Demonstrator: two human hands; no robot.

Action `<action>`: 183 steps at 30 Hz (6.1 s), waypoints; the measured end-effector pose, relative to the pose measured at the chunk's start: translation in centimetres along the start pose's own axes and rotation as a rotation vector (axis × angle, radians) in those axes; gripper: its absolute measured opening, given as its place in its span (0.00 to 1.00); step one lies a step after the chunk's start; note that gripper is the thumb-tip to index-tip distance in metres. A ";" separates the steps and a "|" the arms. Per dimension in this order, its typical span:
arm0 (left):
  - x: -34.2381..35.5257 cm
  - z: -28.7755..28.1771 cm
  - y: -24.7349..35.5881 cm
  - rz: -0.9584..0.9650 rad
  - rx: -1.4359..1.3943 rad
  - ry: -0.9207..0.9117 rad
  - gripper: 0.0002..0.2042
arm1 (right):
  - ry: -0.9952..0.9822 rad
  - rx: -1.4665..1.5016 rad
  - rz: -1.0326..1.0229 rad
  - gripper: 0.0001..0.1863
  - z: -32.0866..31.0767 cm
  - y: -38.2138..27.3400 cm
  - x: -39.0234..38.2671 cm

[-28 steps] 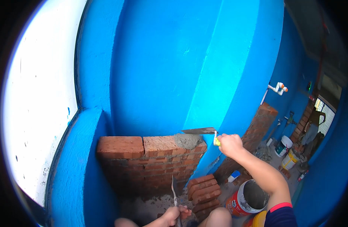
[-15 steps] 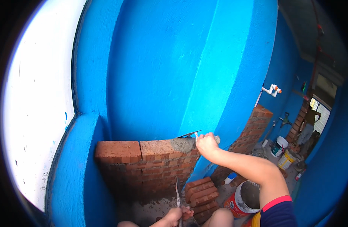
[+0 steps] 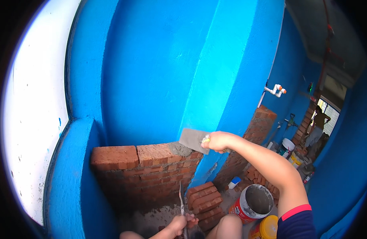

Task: The person builds a brick wall by scooping mortar from a bucket with a trowel, spreading it over the wall, placing bricks on the mortar by hand, and scraping away excess mortar using the trowel.

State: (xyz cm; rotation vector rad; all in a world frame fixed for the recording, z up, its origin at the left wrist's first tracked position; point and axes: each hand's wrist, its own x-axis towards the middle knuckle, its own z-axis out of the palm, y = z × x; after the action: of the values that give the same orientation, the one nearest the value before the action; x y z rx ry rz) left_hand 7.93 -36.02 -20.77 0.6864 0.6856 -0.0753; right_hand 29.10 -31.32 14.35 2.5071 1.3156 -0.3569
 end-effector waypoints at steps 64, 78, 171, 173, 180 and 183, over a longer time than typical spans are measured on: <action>0.3 -1.5 -0.4 0.305 -0.264 0.327 0.06 | 0.375 2.282 0.028 0.08 35.2 -7.4 8.8; -0.9 0.8 -3.5 0.224 -0.351 0.407 0.08 | 0.347 2.310 -0.152 0.09 34.2 -11.0 9.8; 0.4 -5.1 -5.3 -0.115 0.546 0.416 0.10 | 0.209 1.332 0.722 0.20 49.5 48.8 -11.1; 0.0 -5.2 -5.8 -0.115 0.461 0.433 0.10 | 0.152 1.249 0.730 0.24 47.0 46.3 -12.4; 0.9 -5.3 -8.3 -0.098 -0.006 0.292 0.04 | -0.095 1.615 0.649 0.22 36.3 33.1 -13.7; 0.8 -4.7 -8.3 -0.062 -0.014 0.201 0.04 | -0.239 1.668 0.468 0.26 31.6 26.6 -11.7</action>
State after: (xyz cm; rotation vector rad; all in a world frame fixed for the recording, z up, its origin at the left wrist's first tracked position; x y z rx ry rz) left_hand 3.57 -39.52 -28.61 0.6647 0.9000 -0.0585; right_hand 41.99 -66.03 -7.28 3.4740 0.0402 -2.2190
